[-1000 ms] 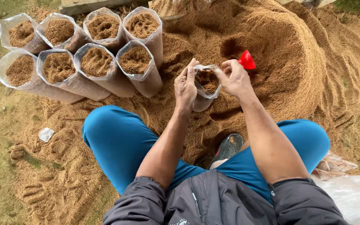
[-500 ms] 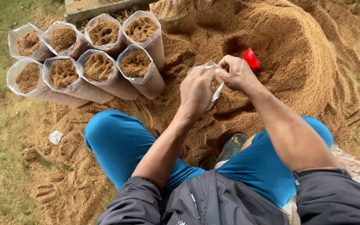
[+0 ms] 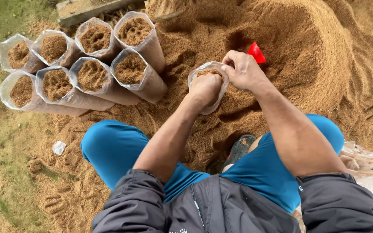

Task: Filling plastic bags with substrate using a hand scoop

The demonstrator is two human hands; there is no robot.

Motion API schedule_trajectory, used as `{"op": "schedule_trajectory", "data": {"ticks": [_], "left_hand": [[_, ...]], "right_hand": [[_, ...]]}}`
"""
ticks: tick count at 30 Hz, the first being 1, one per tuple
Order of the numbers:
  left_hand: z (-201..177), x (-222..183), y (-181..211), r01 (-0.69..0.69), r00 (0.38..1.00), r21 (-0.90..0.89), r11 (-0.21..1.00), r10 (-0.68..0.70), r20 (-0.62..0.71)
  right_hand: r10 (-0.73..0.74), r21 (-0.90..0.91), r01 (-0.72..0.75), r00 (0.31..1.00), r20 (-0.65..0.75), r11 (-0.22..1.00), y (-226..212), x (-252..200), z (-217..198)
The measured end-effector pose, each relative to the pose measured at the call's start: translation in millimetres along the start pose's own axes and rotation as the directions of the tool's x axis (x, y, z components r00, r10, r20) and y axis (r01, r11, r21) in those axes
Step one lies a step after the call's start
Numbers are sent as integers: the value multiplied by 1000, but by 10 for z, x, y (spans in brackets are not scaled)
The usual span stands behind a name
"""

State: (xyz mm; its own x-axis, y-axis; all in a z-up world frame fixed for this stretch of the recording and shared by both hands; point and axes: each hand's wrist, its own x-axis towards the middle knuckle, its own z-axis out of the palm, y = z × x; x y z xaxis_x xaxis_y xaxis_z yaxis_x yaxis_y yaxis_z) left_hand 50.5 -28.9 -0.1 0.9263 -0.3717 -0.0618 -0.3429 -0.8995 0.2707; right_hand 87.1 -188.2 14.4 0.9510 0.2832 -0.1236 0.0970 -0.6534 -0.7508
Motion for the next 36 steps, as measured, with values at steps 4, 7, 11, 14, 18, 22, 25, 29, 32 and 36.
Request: {"op": "schedule_trajectory", "data": {"ticks": [4, 7, 11, 14, 18, 22, 25, 29, 32, 36], "left_hand": [[24, -39, -37, 164, 985, -279, 946, -143, 92], [-257, -123, -136, 42, 985, -346, 937, -97, -143], [-394, -202, -368, 63, 880, 226, 972, 53, -471], [-502, -407, -504, 105, 967, -207, 973, -148, -208], [-505, -476, -542, 196, 964, -362, 911, -247, -98], [-607, -538, -479, 80, 971, -625, 776, -203, -128], [-748, -572, -357, 12, 978, -655, 755, -145, -150], [-708, -601, -415, -68, 970, -692, 718, -114, -214], [-721, -588, -469, -97, 961, -670, 736, -105, -255], [-702, -601, -526, -67, 963, -727, 683, -145, -225]], "right_hand": [[-42, -52, 42, 999, 4, 998, 25, 86, -40], [-91, -130, 89, 996, -10, 987, 98, 94, -20], [-164, -189, 153, 986, -44, 970, 158, 118, -6], [-176, -341, 157, 984, -27, 927, 53, 83, -35], [-395, -590, 261, 912, -108, 764, -677, -257, -184], [-249, -508, 426, 891, 380, 749, -1071, -379, -99], [-220, -555, 480, 855, 470, 679, -974, -301, 132], [-202, -673, 532, 838, 507, 515, -725, -105, 449], [-272, -657, 562, 824, 497, 502, -717, -87, 436], [-297, -514, 583, 792, 533, 629, -387, 44, 551]]}}
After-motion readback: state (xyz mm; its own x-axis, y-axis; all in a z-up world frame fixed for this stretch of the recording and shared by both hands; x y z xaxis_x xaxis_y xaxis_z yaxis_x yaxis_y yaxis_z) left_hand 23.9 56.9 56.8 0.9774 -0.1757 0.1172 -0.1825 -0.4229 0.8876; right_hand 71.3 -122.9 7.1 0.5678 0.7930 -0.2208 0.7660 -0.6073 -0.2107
